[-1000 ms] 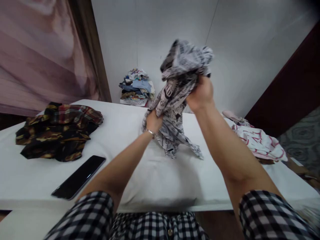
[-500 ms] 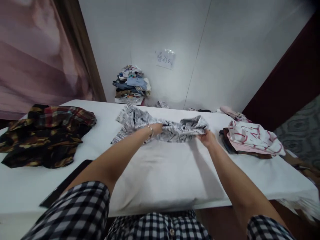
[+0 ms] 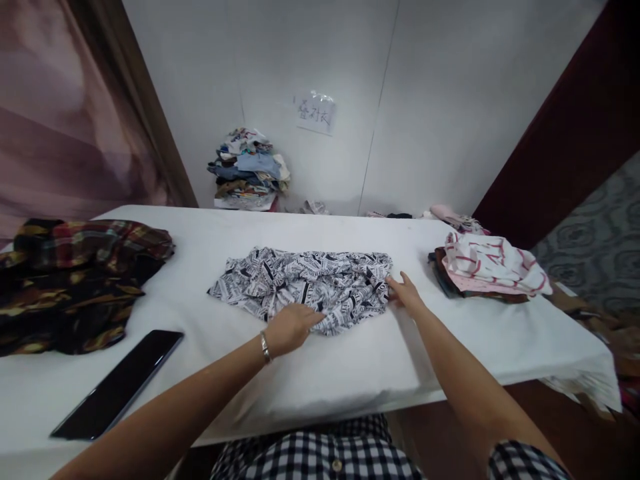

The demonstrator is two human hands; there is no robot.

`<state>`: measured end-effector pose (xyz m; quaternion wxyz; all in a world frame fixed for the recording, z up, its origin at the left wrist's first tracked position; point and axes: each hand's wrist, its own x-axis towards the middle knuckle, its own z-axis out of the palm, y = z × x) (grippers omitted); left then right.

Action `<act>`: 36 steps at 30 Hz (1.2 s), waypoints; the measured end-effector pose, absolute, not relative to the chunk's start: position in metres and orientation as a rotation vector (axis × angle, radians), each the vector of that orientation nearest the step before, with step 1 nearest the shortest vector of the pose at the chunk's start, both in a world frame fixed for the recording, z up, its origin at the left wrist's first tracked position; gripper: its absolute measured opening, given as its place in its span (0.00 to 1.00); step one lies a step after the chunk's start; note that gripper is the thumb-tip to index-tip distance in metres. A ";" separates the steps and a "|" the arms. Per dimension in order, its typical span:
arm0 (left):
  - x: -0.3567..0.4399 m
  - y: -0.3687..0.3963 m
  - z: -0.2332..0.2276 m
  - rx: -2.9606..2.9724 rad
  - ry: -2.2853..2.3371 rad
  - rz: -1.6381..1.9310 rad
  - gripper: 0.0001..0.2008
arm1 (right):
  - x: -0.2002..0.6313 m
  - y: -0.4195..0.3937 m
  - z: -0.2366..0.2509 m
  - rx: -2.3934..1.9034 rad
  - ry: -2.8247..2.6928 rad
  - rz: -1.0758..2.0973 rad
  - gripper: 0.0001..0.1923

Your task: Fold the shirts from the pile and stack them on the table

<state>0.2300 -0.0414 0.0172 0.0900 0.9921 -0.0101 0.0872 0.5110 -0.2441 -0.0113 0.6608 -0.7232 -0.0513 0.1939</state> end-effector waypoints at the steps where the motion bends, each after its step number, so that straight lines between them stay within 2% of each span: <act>1: 0.223 -0.044 0.014 2.939 -0.085 0.224 0.21 | 0.512 -0.240 -0.013 -1.656 -0.182 0.418 0.43; 4: 0.207 -0.045 0.007 2.898 -0.141 0.193 0.16 | 0.513 -0.232 -0.011 -1.671 -0.331 0.397 0.22; 6: 0.199 -0.041 0.007 2.876 -0.067 0.213 0.17 | 0.517 -0.237 -0.003 -1.651 -0.348 0.375 0.14; 11: 0.182 -0.027 0.013 2.716 0.129 0.230 0.17 | 0.526 -0.304 0.009 -1.511 -0.141 0.275 0.12; 15: 0.186 -0.014 0.025 2.581 0.202 0.258 0.18 | 0.527 -0.364 -0.004 -1.978 -0.071 0.473 0.07; 18: 0.202 0.009 0.037 2.619 0.431 0.388 0.19 | 0.533 -0.374 -0.004 -2.415 -0.248 0.180 0.13; 20: 0.217 0.030 0.043 2.714 0.643 0.473 0.20 | 0.539 -0.360 0.004 -2.485 -0.478 -0.063 0.16; 22: 0.233 0.052 0.048 2.808 0.861 0.482 0.22 | 0.546 -0.331 0.016 -2.450 -0.710 -0.158 0.17; 25: 0.254 0.082 0.052 2.861 1.083 0.332 0.26 | 0.557 -0.272 0.031 -2.446 -0.917 -0.153 0.17; 29: 0.279 0.108 0.052 2.905 1.142 0.097 0.29 | 0.580 -0.197 0.033 -2.695 -0.885 0.008 0.17; 31: 0.290 0.115 0.049 2.918 1.141 -0.084 0.27 | 0.594 -0.172 0.024 -2.766 -0.817 0.058 0.17; 33: 0.299 0.121 0.046 2.910 1.147 -0.220 0.20 | 0.608 -0.158 0.014 -2.796 -0.760 0.086 0.15; 36: 0.310 0.133 0.054 2.914 1.180 -0.212 0.14 | 0.631 -0.152 0.007 -2.793 -0.698 0.080 0.09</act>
